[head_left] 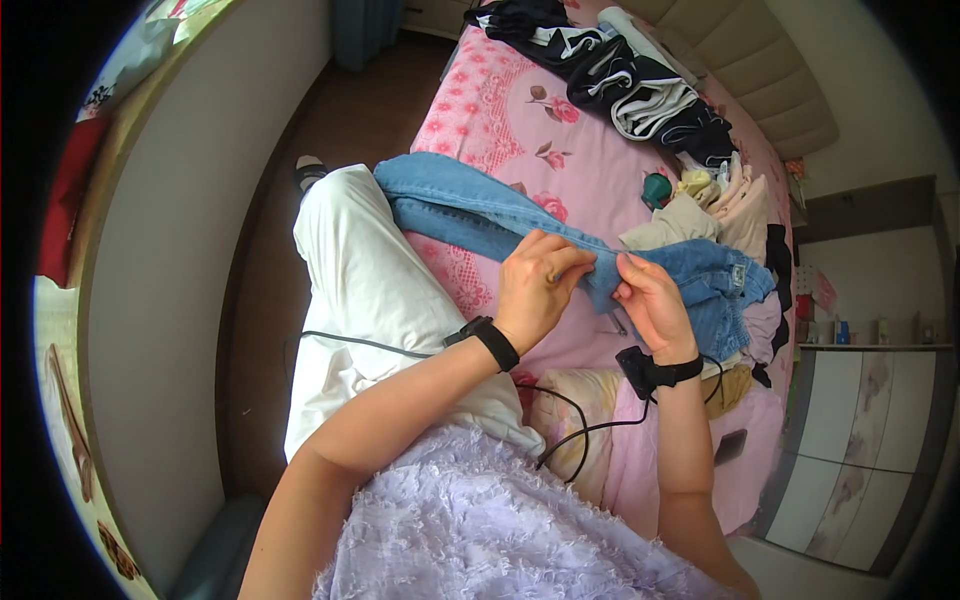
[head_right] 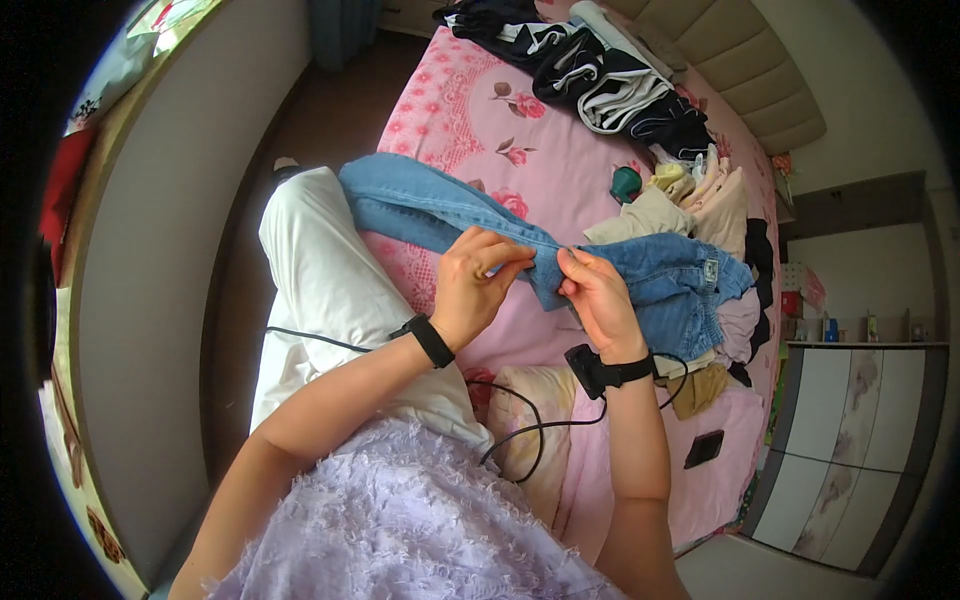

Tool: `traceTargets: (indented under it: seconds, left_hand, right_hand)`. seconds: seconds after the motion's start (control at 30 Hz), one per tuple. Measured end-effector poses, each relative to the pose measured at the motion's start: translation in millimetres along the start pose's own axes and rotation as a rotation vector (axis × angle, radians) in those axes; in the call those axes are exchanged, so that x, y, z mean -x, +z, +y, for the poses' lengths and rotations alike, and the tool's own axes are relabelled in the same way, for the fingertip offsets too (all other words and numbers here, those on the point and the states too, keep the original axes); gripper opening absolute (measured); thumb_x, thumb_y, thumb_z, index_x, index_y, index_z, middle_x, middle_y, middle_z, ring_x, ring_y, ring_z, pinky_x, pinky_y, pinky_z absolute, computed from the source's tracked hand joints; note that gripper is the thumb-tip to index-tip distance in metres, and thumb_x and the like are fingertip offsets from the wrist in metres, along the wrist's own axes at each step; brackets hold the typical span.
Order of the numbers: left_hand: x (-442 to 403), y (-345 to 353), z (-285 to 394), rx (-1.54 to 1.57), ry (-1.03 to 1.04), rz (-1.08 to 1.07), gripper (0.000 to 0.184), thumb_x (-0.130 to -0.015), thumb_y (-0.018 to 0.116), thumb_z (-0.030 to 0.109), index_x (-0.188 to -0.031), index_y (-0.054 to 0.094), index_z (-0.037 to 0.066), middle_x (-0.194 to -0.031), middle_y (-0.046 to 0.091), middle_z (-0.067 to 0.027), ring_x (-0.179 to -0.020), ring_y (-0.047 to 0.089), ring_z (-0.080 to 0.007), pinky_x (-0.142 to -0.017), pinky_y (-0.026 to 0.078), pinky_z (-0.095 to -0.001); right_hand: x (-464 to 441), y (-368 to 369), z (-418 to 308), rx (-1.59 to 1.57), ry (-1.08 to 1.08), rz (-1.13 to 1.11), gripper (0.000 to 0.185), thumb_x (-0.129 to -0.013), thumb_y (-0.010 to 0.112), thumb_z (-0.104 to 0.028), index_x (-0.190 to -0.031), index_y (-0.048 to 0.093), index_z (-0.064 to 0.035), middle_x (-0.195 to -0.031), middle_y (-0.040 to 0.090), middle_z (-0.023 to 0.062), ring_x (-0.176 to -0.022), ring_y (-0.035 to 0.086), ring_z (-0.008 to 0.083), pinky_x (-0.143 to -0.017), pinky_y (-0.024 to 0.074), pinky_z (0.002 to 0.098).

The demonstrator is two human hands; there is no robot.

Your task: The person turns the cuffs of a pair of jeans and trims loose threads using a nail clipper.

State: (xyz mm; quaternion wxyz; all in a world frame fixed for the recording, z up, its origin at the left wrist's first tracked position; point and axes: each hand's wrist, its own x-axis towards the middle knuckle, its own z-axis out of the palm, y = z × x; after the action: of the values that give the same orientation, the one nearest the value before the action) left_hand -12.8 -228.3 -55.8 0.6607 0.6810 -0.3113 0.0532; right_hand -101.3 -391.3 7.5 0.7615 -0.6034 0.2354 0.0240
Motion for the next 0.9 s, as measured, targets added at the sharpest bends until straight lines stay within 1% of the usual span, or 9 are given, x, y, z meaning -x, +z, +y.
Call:
traceTargets:
  seconds: [0.17, 0.27, 0.33, 0.47, 0.6, 0.7, 0.77, 0.83, 0.9]
  left_hand:
    - [-4, -6, 6, 0.015, -0.030, -0.034, 0.011, -0.080, 0.076, 0.003, -0.091, 0.076, 0.004, -0.084, 0.072, -0.0045, -0.078, 0.063, -0.0203, -0.070, 0.052, -0.0324]
    - [-18, -15, -1, 0.327, -0.317, 0.023, 0.010, -0.084, 0.075, 0.004, -0.094, 0.075, 0.001, -0.085, 0.073, -0.0031, -0.079, 0.064, -0.0114, -0.073, 0.051, -0.0274]
    - [-48, -54, 4, 0.406, -0.346, 0.080, 0.012, -0.088, 0.074, 0.007, -0.096, 0.075, -0.001, -0.087, 0.073, -0.0010, -0.081, 0.062, -0.0064, -0.075, 0.049, -0.0232]
    - [-90, -171, 3, 0.297, -0.292, 0.284, 0.012, -0.089, 0.073, 0.009, -0.097, 0.076, 0.000, -0.090, 0.072, -0.0027, -0.087, 0.062, -0.0077, -0.080, 0.047, -0.0226]
    - [-82, -312, -53, -0.355, -0.301, 0.370, 0.020, -0.092, 0.069, 0.019, -0.095, 0.077, 0.001, -0.088, 0.073, -0.0068, -0.083, 0.065, -0.0142, -0.078, 0.050, -0.0274]
    - [-50, -397, -75, -0.721, -0.437, 0.348, 0.031, -0.089, 0.069, 0.032, -0.086, 0.079, 0.004, -0.094, 0.073, -0.0111, -0.086, 0.066, -0.0253, -0.079, 0.051, -0.0375]
    - [-31, -431, -75, -0.693, -0.733, 0.388, 0.029, -0.085, 0.068, 0.031, -0.079, 0.079, 0.005, -0.103, 0.073, -0.0126, -0.095, 0.066, -0.0270, -0.084, 0.052, -0.0390]
    - [-4, -467, -98, -0.758, -0.739, 0.366, 0.024, -0.082, 0.066, 0.022, -0.096, 0.079, 0.008, -0.115, 0.070, -0.0130, -0.105, 0.065, -0.0297, -0.092, 0.051, -0.0393]
    - [26, -487, -124, -0.859, -0.735, 0.323, 0.038, -0.079, 0.062, 0.014, -0.115, 0.074, 0.012, -0.128, 0.066, -0.0133, -0.114, 0.062, -0.0320, -0.100, 0.049, -0.0393]
  right_hand:
    - [-1, 3, -2, -0.005, 0.014, 0.035, 0.020, -0.105, 0.056, -0.022, -0.103, 0.064, -0.0032, -0.085, 0.055, -0.0066, -0.071, 0.042, 0.0019, -0.069, 0.0381, 0.0185]
    - [-2, 1, -1, -0.010, 0.011, 0.047, 0.019, -0.104, 0.057, -0.021, -0.102, 0.064, -0.0037, -0.085, 0.055, -0.0062, -0.071, 0.042, 0.0023, -0.069, 0.0381, 0.0186]
    - [0, -3, -1, 0.001, 0.018, 0.054, 0.018, -0.104, 0.058, -0.021, -0.102, 0.064, -0.0040, -0.086, 0.055, -0.0058, -0.070, 0.043, 0.0027, -0.069, 0.0382, 0.0187]
    - [-2, -4, 1, -0.048, 0.028, 0.115, 0.009, -0.100, 0.062, -0.013, -0.100, 0.064, -0.0044, -0.088, 0.056, -0.0037, -0.072, 0.047, 0.0043, -0.065, 0.0395, 0.0191]
    - [-9, -10, 8, -0.007, 0.026, 0.071, 0.013, -0.102, 0.058, -0.012, -0.105, 0.064, -0.0009, -0.090, 0.056, -0.0030, -0.072, 0.043, 0.0050, -0.067, 0.0378, 0.0211]
    - [-17, -11, 12, 0.019, 0.044, 0.019, 0.014, -0.104, 0.056, -0.016, -0.102, 0.063, -0.0039, -0.085, 0.053, -0.0041, -0.069, 0.042, 0.0048, -0.067, 0.0363, 0.0204]
    - [-23, -5, 11, 0.045, 0.069, 0.027, 0.013, -0.104, 0.057, -0.018, -0.101, 0.063, -0.0062, -0.084, 0.052, -0.0049, -0.068, 0.041, 0.0046, -0.068, 0.0363, 0.0207]
    - [-26, -2, 8, 0.055, 0.066, 0.067, 0.014, -0.103, 0.058, -0.019, -0.102, 0.063, -0.0070, -0.083, 0.052, -0.0052, -0.067, 0.041, 0.0044, -0.068, 0.0364, 0.0207]
    - [-30, 4, 3, 0.084, 0.062, 0.100, 0.014, -0.103, 0.059, -0.021, -0.102, 0.064, -0.0078, -0.083, 0.051, -0.0056, -0.067, 0.040, 0.0043, -0.068, 0.0366, 0.0206]
